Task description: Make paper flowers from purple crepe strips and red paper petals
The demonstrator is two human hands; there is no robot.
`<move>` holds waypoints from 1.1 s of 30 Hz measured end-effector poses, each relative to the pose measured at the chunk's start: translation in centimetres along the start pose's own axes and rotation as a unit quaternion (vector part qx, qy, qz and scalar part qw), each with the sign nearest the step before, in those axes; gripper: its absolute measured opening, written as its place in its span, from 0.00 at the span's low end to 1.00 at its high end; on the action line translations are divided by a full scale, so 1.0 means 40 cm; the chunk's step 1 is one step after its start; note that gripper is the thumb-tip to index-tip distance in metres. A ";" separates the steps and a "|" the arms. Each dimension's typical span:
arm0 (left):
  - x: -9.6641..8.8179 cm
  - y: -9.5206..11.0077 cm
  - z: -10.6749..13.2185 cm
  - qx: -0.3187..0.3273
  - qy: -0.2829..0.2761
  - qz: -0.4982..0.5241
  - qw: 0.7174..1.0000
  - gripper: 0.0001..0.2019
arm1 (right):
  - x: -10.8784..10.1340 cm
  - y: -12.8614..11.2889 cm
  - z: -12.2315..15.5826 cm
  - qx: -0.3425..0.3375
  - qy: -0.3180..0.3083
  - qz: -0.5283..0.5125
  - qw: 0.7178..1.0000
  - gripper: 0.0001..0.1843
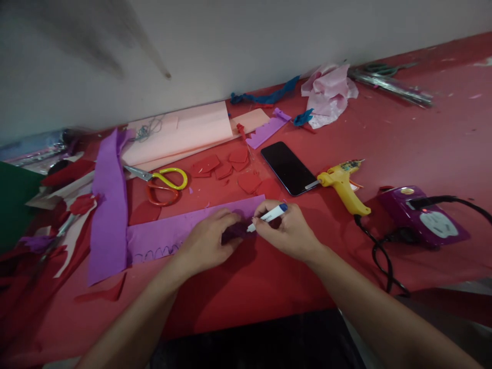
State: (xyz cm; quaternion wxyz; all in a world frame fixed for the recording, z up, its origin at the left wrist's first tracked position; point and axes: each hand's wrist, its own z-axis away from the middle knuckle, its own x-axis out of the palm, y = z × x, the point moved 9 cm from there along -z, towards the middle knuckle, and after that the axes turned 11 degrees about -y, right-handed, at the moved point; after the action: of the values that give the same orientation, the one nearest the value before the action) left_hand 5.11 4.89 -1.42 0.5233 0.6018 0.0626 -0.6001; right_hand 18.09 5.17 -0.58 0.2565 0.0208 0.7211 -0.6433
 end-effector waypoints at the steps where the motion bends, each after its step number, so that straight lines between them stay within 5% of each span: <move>1: 0.000 -0.001 0.000 0.000 0.001 0.002 1.000 0.15 | 0.005 -0.004 -0.001 -0.007 -0.010 0.011 1.000 0.04; 33: 0.004 -0.004 -0.004 -0.011 -0.002 0.004 1.000 0.18 | 0.000 0.007 0.003 0.001 0.003 0.033 0.999 0.04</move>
State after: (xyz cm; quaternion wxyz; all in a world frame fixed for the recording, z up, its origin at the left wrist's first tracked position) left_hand 5.12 4.99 -1.68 0.5322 0.5954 0.0656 -0.5982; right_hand 18.23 5.12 -0.83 0.2757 0.0465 0.7199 -0.6352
